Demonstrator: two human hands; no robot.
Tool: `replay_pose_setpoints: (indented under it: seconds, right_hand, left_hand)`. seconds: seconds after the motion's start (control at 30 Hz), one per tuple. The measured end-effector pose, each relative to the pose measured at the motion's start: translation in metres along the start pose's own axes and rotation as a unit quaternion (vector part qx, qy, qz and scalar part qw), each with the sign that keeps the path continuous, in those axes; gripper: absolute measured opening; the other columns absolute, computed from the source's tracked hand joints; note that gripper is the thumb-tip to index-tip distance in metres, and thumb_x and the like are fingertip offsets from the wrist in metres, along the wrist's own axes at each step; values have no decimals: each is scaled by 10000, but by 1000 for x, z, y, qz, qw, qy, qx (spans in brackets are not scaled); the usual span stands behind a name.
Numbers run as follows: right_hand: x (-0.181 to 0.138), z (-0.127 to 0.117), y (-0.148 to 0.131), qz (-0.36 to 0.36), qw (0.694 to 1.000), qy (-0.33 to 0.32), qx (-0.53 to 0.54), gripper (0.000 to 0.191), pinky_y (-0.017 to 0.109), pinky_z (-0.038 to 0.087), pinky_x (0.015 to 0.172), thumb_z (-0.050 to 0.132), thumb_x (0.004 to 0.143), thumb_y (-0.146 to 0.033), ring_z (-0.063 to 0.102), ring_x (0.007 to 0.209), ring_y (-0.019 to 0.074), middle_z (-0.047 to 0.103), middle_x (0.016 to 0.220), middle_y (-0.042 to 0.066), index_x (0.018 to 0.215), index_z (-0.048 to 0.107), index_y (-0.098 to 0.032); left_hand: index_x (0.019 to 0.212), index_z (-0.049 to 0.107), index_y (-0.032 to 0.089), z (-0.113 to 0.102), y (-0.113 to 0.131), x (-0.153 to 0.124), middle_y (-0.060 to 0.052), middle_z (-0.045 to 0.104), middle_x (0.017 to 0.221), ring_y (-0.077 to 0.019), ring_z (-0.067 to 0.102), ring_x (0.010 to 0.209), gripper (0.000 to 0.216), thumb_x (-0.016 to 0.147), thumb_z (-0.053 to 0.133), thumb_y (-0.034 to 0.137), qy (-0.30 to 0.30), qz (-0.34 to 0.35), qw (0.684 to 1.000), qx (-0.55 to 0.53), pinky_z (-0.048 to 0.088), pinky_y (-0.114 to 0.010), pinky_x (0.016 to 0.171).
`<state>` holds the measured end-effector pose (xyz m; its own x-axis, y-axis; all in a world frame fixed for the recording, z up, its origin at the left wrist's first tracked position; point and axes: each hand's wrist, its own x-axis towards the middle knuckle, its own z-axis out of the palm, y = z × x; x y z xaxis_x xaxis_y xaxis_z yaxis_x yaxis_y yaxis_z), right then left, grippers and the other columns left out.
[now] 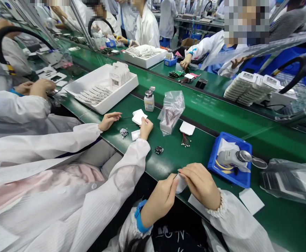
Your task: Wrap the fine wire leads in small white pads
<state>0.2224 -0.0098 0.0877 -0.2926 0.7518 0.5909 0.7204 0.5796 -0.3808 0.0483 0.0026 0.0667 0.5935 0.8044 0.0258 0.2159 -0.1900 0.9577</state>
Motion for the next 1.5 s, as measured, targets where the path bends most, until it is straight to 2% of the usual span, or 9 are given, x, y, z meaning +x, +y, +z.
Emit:
replay_pose_setpoints:
  seconds: [0.2,0.33,0.6,0.83,0.97,1.2,1.33,1.5]
  right_hand:
    - [-4,2,5,-1,1000,-18,5,197,325,487,686,513,929,-95,635,779,187,707,857,76,1086,604,-170]
    - [-8,4,9,13,999,-25,26,203,342,469,702,519,919,-87,622,790,191,705,870,69,1081,600,-179]
    - [-8,13,9,66,996,7,65,153,359,463,721,541,901,-87,590,788,188,669,829,53,995,608,-186]
    - [-5,23,12,144,976,25,162,180,348,514,715,504,955,-122,635,801,180,705,853,48,1016,653,-202]
    - [-5,22,17,122,980,17,157,187,335,519,697,519,954,-130,642,778,173,715,858,46,1051,661,-204]
    - [-6,23,17,111,988,-1,112,158,335,485,697,518,944,-124,636,775,176,703,846,45,1015,642,-192]
    - [-11,33,10,135,985,34,99,149,338,467,692,520,937,-108,618,762,175,687,838,47,1006,626,-187]
    - [-15,43,7,196,972,52,116,161,338,498,699,491,964,-157,628,769,179,677,831,51,995,645,-192]
  left_hand:
    - [901,515,195,2,7,-1,19,517,701,-123,494,570,284,1048,289,283,6,-24,999,45,327,-256,562]
    - [961,531,193,5,7,-1,17,528,717,-126,499,574,272,1047,287,277,8,-31,998,48,325,-255,559]
    - [952,513,189,16,1,6,17,519,713,-122,475,566,271,1046,278,287,38,-34,998,47,311,-259,563]
    - [820,467,194,8,-7,10,42,461,648,-109,449,556,304,1041,310,331,36,-65,997,-9,288,-249,548]
    - [796,441,200,6,-6,11,53,427,625,-104,415,536,313,1041,310,344,28,-80,996,-10,270,-251,540]
    - [829,446,205,12,-8,11,42,452,659,-119,440,553,296,1042,283,331,31,-78,996,35,274,-265,562]
    - [836,449,205,15,-12,11,32,477,685,-124,456,565,295,1041,270,317,48,-66,995,55,275,-268,569]
    - [811,436,207,14,-20,13,48,436,644,-116,421,536,293,1039,285,311,45,-65,996,29,253,-269,550]
